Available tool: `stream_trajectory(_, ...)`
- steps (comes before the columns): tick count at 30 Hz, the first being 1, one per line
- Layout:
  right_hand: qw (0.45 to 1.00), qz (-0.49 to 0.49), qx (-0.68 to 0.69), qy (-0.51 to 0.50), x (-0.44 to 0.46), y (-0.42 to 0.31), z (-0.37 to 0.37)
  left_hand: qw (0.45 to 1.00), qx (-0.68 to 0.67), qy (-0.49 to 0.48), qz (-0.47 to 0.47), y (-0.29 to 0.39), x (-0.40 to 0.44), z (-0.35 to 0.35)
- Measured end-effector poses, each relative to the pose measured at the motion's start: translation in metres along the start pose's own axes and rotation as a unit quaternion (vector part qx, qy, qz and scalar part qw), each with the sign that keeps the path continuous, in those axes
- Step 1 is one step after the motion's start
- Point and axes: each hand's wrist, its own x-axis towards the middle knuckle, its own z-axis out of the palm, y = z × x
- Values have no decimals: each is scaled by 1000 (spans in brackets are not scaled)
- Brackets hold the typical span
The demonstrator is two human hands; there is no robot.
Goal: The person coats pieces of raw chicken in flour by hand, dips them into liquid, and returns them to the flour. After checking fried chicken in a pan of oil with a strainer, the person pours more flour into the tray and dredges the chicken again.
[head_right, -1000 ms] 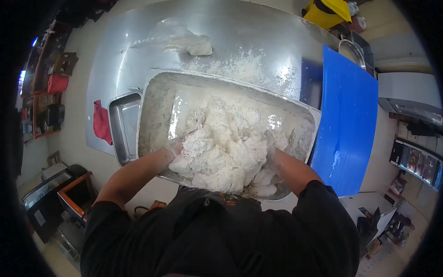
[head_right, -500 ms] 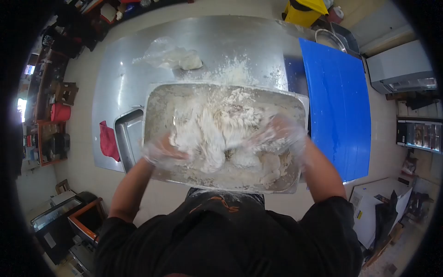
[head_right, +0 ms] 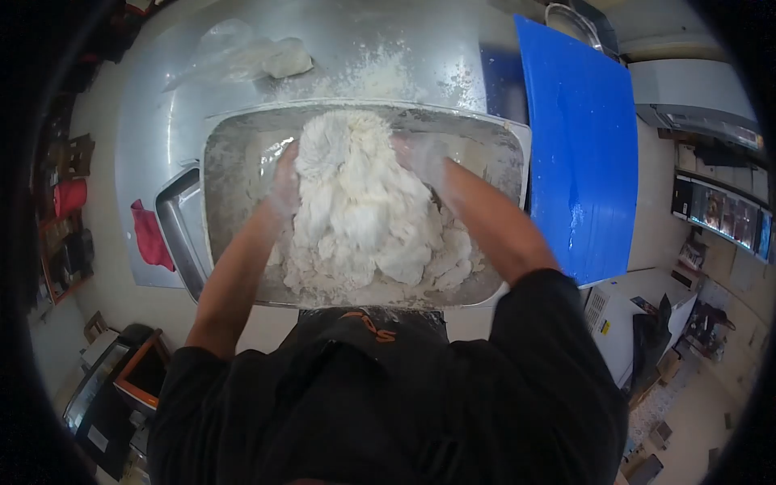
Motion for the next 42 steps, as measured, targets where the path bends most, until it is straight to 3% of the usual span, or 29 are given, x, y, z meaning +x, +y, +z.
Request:
stream_trajectory(1,979,0,199,-39,-23,11,-12,999,38,3,27,4,-17,2)
stream_trajectory(3,964,83,249,-42,-73,-54,-38,990,113,10,82,11,-50,-14)
stream_trajectory(4,953,125,274,-40,-97,-87,-51,971,216,36,97,23,-54,-20)
stream_trajectory(5,962,144,225,-50,-104,-90,-61,927,360,71,76,37,-52,-26)
stream_trajectory(7,984,159,36,-72,-95,-72,-68,766,633,111,-1,53,-44,-37)
stream_trajectory(9,967,154,-185,-82,-76,-42,-63,676,727,105,-58,47,-45,-45)
stream_trajectory(10,957,146,-234,-91,-68,-34,-55,676,726,103,-79,36,-52,-50)
stream_trajectory(11,948,141,-268,-96,-61,-20,-44,717,683,104,-97,25,-56,-55)
stream_trajectory(14,972,79,-191,-108,-63,3,-7,924,344,100,-134,-16,-68,-58)
stream_trajectory(15,982,61,-132,-117,-66,7,6,963,211,84,-146,-25,-68,-58)
stream_trajectory(17,989,40,27,-137,-74,10,32,985,10,38,-169,-36,-65,-44)
stream_trajectory(20,952,19,255,-166,-83,7,61,975,-132,-3,-177,-41,-71,-14)
stream_trajectory(22,917,-2,357,-180,-88,1,68,981,-112,-4,-156,-45,-82,-8)
stream_trajectory(25,870,-41,451,-194,-93,-10,69,994,58,3,-89,-73,-76,-62)
stream_trajectory(27,848,-72,484,-202,-96,-17,63,965,210,-146,52,-78,-73,-116)
stream_trajectory(29,841,-113,486,-206,-101,-25,51,947,191,-252,63,-62,-73,-116)
stream_trajectory(30,843,-132,479,-208,-106,-29,45,957,96,-275,4,-44,-83,-91)
stream_trajectory(32,860,-168,436,-206,-121,-40,32,962,104,-252,7,-22,-111,-45)
stream_trajectory(34,907,-199,324,-182,-145,-56,18,927,309,-165,131,-2,-136,5)
stream_trajectory(36,971,-203,50,-116,-180,-80,-2,832,490,-77,248,11,-148,44)
stream_trajectory(37,973,-188,-111,-82,-197,-92,-13,807,529,-36,261,14,-144,44)
stream_trajectory(38,969,-168,-174,-53,-207,-95,-22,779,566,6,270,17,-139,44)
stream_trajectory(40,979,-135,-152,22,-204,-71,-35,794,566,85,203,47,-121,9)
stream_trajectory(41,984,-133,-98,70,-196,-49,-41,746,623,117,202,53,-104,-21)
stream_trajectory(42,991,-6,-31,133,-177,-25,-40,694,676,149,197,50,-81,-61)
